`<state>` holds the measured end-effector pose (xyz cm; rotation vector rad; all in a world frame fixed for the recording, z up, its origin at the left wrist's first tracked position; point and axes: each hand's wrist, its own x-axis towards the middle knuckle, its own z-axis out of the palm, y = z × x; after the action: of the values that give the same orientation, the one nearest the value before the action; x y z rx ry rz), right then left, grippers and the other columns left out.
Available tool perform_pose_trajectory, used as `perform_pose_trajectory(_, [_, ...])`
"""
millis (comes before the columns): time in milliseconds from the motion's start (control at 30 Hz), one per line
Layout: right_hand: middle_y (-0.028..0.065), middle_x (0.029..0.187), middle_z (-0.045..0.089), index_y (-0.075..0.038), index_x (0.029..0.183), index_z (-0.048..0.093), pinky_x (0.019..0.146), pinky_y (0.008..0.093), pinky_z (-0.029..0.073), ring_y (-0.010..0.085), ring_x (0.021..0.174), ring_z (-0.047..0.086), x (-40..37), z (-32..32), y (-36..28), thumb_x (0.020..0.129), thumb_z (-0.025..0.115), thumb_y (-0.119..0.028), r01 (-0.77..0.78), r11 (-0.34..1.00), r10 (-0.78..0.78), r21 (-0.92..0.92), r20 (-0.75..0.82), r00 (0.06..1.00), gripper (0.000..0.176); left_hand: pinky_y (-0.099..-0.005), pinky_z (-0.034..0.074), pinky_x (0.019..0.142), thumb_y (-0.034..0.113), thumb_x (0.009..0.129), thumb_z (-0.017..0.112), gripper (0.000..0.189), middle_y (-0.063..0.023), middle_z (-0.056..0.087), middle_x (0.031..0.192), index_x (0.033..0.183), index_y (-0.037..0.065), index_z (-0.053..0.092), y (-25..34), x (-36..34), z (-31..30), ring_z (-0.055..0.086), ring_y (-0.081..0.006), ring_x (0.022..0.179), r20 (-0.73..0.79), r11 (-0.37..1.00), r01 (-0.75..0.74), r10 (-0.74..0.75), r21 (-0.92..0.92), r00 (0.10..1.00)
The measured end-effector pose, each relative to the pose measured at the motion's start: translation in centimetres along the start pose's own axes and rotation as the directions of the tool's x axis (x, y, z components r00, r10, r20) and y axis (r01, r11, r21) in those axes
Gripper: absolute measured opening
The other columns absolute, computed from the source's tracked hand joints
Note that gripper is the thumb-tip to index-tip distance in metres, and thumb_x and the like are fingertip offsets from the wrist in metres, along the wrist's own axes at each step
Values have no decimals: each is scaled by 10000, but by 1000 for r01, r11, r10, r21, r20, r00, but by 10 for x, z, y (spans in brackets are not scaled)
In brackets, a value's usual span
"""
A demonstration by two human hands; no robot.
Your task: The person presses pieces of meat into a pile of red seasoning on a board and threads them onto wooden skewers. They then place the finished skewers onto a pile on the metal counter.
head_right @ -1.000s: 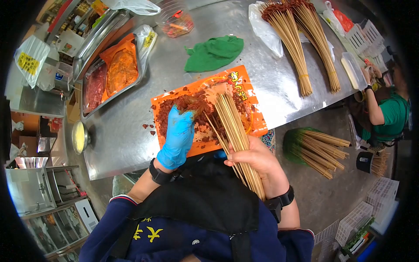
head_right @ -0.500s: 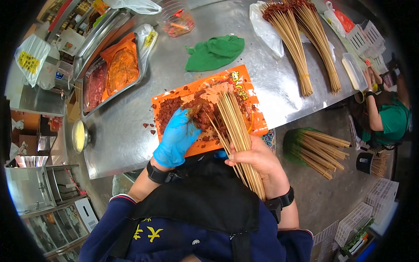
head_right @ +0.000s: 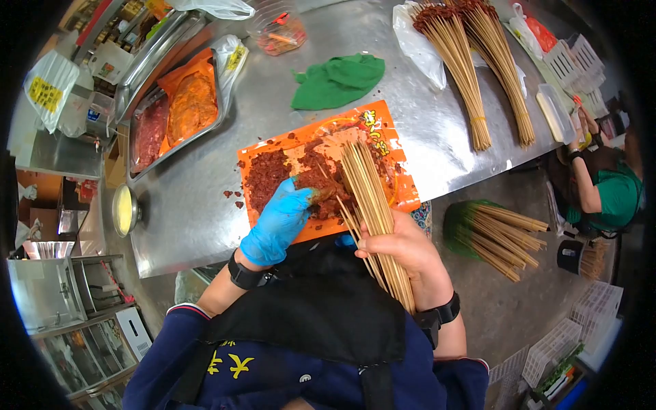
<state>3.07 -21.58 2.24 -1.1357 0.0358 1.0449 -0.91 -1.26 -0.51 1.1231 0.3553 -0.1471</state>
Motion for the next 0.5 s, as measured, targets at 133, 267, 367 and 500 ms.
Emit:
perform_pose_trajectory(133, [49, 756, 557, -4, 865, 524, 606, 247, 481, 134, 642, 572, -1, -2, -1, 646, 615, 1, -17, 999, 15, -46, -30, 999, 237, -245, 470, 733, 108, 851, 484, 299, -68, 620, 1010, 1118, -13, 542, -10, 3, -4, 584, -113, 848, 5, 994, 0, 0, 113, 1000])
perform_pose_trajectory(267, [59, 790, 575, 2, 892, 532, 617, 243, 469, 138, 668, 583, -1, -7, 5, 667, 612, -20, 97, 993, -102, -65, -76, 992, 240, -237, 468, 700, 133, 848, 490, 298, -54, 626, 951, 1101, -15, 545, -6, 5, 0, 581, -112, 805, 48, 994, 16, -21, 109, 999])
perform_pose_trajectory(367, [101, 837, 604, 15, 951, 524, 650, 261, 491, 179, 779, 622, -6, -11, 0, 685, 587, -30, 85, 996, -85, -14, 4, 996, 277, -232, 466, 659, 138, 836, 509, 255, -45, 618, 888, 1038, -8, 563, -6, 5, 5, 568, -104, 769, -33, 974, 86, -81, 212, 996])
perform_pose_trajectory(500, [204, 1005, 595, 52, 1048, 501, 746, 330, 524, 264, 902, 618, -8, -3, -3, 690, 545, -37, -39, 996, 34, 83, 69, 997, 372, -255, 461, 599, 81, 769, 547, 216, -54, 604, 792, 961, -17, 568, -13, 16, 1, 551, -104, 693, -150, 912, 27, 38, 409, 988])
